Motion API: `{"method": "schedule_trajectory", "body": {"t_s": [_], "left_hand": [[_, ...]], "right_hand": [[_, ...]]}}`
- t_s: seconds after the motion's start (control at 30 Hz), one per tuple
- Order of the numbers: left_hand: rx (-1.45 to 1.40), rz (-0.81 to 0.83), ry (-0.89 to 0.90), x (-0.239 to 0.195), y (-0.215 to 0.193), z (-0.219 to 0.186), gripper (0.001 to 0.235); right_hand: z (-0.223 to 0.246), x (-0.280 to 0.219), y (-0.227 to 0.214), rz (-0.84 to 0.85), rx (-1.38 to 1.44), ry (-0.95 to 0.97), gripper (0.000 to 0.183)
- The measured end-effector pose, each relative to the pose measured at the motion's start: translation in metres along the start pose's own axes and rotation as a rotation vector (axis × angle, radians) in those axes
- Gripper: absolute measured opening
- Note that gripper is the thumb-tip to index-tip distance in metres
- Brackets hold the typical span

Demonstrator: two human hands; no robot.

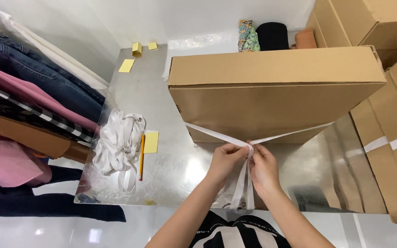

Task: The person places two plastic-wrapped clothing items into a cardboard box and closes the lid. They then wrap a white ribbon around the box, tie it into a bow, and attach a yellow sticky note to the top.

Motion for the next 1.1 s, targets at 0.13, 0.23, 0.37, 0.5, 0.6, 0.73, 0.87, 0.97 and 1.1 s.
{"method": "schedule_trajectory", "body": {"t_s": [0.13, 0.23, 0.37, 0.5, 0.6, 0.73, 0.87, 0.97, 1.1], "left_hand": [[0.087, -0.013, 0.237, 0.006, 0.007, -0.007, 0.022], [0.206, -0.029, 0.175, 0.019, 0.012, 0.003, 0.021], [0.309, -0.08, 0.158, 0.025, 0.009, 0.005, 0.023], [0.34, -0.075, 0.135, 0.031, 0.009, 0.012, 0.028], [0.319, -0.06, 0.124, 0.031, 0.009, 0.009, 0.029], [0.293, -0.073, 0.119, 0.04, 0.009, 0.02, 0.029], [0.236, -0.016, 0.118, 0.042, 0.011, 0.018, 0.027], [0.127, 0.073, 0.151, 0.025, 0.01, -0.005, 0.031], [0.031, 0.228, 0.261, 0.016, 0.0, -0.015, 0.055]], "right_hand": [[-0.015, 0.008, 0.001, -0.022, 0.015, -0.048, 0.019], [-0.01, 0.001, 0.01, -0.013, 0.008, -0.051, 0.017], [-0.006, -0.003, 0.004, -0.009, -0.043, -0.015, 0.013], [0.016, -0.013, 0.001, 0.023, -0.04, 0.053, 0.009], [0.014, 0.004, -0.017, 0.034, 0.002, 0.129, 0.015], [0.037, -0.009, -0.009, 0.089, -0.074, 0.137, 0.023], [0.034, 0.003, -0.022, 0.157, -0.212, 0.087, 0.019], [0.037, 0.015, -0.029, 0.192, -0.266, 0.062, 0.018], [0.07, 0.012, -0.024, 0.211, -0.395, 0.051, 0.022]]}}
Point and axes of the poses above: each hand's wrist, its own x-axis towards the middle knuckle, its own y-axis out of the palm, z = x × y, the point moved 4 cm from there along x, towards the middle knuckle, and after that the axes turned 3 degrees about -z, right-handed, at the moved point
